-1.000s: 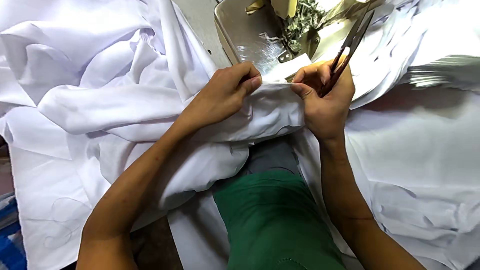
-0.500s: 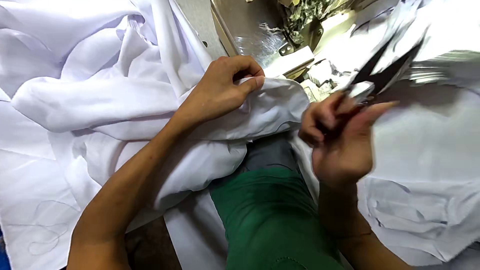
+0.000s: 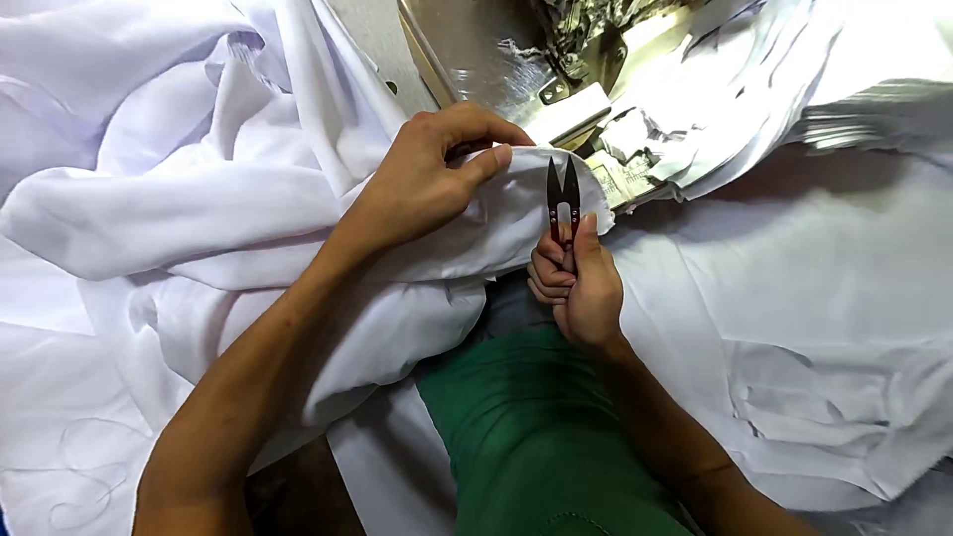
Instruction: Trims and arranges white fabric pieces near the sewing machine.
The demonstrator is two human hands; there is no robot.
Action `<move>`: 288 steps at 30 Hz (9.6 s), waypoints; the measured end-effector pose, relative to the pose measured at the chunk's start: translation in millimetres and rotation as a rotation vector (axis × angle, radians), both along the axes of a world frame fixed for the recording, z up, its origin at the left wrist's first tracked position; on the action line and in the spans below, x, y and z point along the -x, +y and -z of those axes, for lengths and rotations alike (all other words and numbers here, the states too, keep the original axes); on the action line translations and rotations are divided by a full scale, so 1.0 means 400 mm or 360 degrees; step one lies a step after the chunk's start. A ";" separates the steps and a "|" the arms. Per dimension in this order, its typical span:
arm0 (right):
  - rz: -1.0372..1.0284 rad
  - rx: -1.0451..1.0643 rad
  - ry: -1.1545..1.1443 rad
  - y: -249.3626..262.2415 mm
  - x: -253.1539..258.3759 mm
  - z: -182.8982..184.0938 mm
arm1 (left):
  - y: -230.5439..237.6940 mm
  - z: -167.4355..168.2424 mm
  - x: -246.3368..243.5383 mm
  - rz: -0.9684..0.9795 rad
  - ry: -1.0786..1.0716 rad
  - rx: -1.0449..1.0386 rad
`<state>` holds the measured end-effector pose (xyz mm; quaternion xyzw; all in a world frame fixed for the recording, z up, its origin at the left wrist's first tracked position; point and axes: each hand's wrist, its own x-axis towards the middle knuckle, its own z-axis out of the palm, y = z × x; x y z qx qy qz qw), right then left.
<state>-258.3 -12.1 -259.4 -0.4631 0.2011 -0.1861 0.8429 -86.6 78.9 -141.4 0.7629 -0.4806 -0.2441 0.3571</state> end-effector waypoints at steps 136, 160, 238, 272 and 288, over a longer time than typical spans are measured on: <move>-0.0094 0.0652 0.0056 -0.121 -0.009 -0.039 | -0.031 0.112 -0.066 0.0126 -0.0261 0.0391; 0.0420 0.1732 0.0025 -0.159 -0.060 -0.071 | -0.036 0.113 -0.056 0.0146 -0.0383 0.0406; 0.0000 0.0550 -0.0157 0.014 -0.071 -0.022 | -0.015 0.118 -0.076 -0.0048 -0.0107 0.0446; -0.0321 -0.0405 -0.0430 0.014 -0.081 -0.006 | -0.016 0.121 -0.066 -0.0085 -0.0259 0.0429; -0.0322 -0.0711 -0.0500 0.021 -0.081 -0.018 | -0.015 0.125 -0.067 -0.0040 -0.0349 0.0479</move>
